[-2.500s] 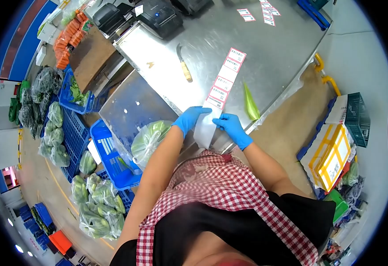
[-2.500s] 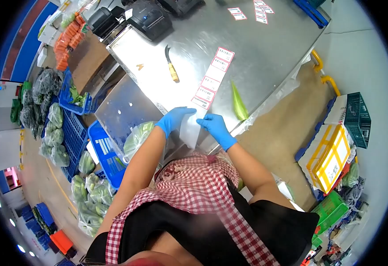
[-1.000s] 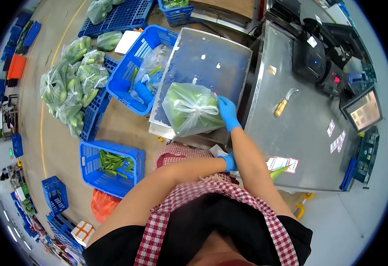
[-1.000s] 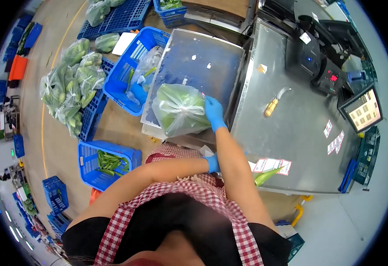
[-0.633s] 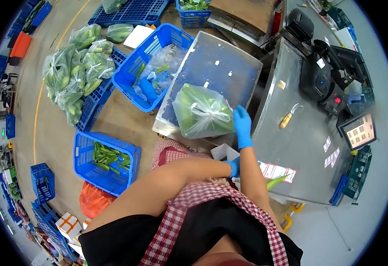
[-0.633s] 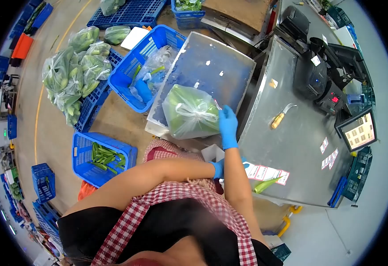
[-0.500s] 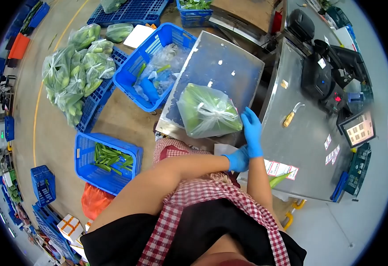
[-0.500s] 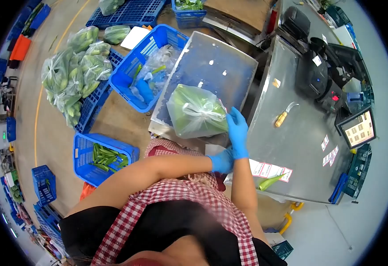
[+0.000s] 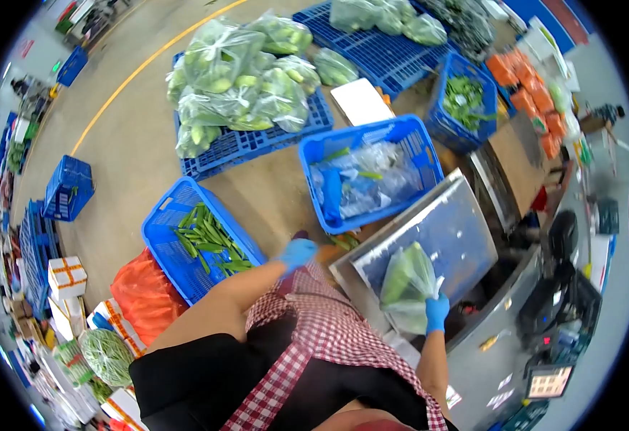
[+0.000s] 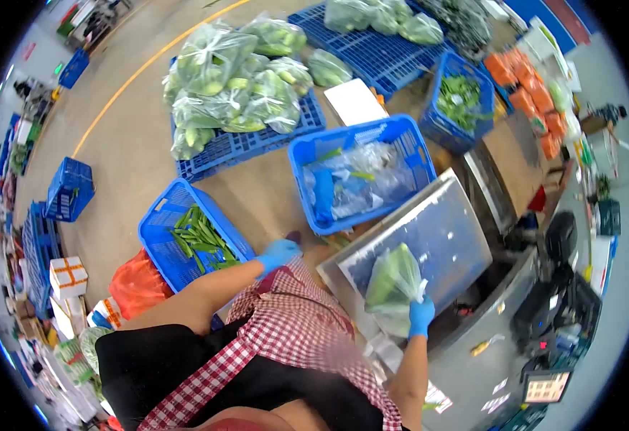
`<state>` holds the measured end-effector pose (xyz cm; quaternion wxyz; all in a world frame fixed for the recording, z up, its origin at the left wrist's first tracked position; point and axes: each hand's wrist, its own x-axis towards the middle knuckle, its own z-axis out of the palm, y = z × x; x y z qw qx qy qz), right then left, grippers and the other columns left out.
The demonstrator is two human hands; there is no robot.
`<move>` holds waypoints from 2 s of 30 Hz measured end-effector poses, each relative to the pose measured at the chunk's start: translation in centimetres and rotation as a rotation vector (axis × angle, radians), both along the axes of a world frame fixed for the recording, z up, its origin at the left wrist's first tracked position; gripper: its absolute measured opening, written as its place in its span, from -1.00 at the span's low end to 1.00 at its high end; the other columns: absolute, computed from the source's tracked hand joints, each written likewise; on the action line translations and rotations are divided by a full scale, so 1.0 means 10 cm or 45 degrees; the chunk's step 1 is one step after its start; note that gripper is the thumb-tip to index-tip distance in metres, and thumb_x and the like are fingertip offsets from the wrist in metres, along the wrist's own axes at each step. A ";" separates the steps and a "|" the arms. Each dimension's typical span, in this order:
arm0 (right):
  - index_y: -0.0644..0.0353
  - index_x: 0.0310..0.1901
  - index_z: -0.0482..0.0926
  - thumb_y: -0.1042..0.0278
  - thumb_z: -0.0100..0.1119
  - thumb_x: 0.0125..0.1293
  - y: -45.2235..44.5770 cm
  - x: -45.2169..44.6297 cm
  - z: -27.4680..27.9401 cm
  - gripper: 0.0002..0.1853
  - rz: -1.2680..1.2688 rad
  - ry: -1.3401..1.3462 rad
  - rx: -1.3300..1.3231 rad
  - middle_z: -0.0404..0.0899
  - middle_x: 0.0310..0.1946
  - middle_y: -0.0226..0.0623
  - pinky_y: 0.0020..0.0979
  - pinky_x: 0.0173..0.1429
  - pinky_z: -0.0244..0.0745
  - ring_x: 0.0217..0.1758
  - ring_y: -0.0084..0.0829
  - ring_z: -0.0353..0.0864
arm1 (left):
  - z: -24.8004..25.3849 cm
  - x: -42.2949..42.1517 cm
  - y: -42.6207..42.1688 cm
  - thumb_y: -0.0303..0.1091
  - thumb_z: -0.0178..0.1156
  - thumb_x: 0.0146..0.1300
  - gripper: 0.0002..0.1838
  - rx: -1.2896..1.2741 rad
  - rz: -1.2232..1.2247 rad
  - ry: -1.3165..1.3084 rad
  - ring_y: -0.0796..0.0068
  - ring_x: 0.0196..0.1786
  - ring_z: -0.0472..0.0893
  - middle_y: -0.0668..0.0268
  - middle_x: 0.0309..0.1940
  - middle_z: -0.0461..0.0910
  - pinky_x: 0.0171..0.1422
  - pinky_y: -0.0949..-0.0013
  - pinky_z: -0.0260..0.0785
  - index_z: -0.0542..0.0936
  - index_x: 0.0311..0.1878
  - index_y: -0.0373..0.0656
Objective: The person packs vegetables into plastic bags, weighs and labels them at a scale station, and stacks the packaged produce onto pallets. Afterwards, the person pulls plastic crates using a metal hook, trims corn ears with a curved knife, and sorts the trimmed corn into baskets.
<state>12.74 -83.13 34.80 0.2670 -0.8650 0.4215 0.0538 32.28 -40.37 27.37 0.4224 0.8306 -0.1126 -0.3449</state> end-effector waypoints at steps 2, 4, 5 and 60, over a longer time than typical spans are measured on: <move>0.35 -0.27 0.55 0.44 0.16 -0.19 0.13 0.43 0.18 -0.65 0.177 0.045 -0.060 0.58 -0.45 -0.01 -0.25 -0.25 0.43 -0.37 -0.14 0.59 | -0.35 0.27 1.16 -0.10 0.05 0.09 -0.68 0.595 0.249 0.047 0.24 -0.26 0.60 0.12 -0.28 0.60 -0.15 0.24 0.41 0.60 -0.26 -0.11; 0.37 -0.26 0.55 0.48 0.16 -0.24 0.52 1.09 0.52 -0.63 0.148 0.039 0.070 0.59 -0.46 -0.03 -0.28 -0.25 0.43 -0.38 -0.22 0.60 | -0.26 0.30 2.26 -0.24 -0.03 0.12 -0.73 1.068 0.157 0.187 0.16 -0.21 0.59 0.11 -0.24 0.59 -0.16 0.17 0.43 0.60 -0.24 -0.10; 0.38 -0.25 0.55 0.51 0.16 -0.26 0.71 1.44 0.62 -0.62 0.146 0.035 0.139 0.59 -0.46 -0.04 -0.30 -0.25 0.43 -0.38 -0.25 0.60 | -0.37 0.14 2.82 -0.31 -0.02 0.12 -0.76 1.199 -0.152 0.000 0.15 -0.20 0.59 0.10 -0.23 0.58 -0.16 0.17 0.44 0.61 -0.26 -0.12; 0.18 -0.34 0.61 0.17 0.02 0.04 2.52 6.31 -1.44 -0.71 1.069 0.688 0.272 0.57 -0.23 -0.02 -0.25 -0.12 0.46 -0.18 -0.13 0.57 | -0.57 2.04 3.82 -0.28 0.11 0.08 -0.78 0.121 1.197 0.742 0.46 -0.45 0.51 0.33 -0.47 0.56 -0.38 0.43 0.31 0.58 -0.26 -0.20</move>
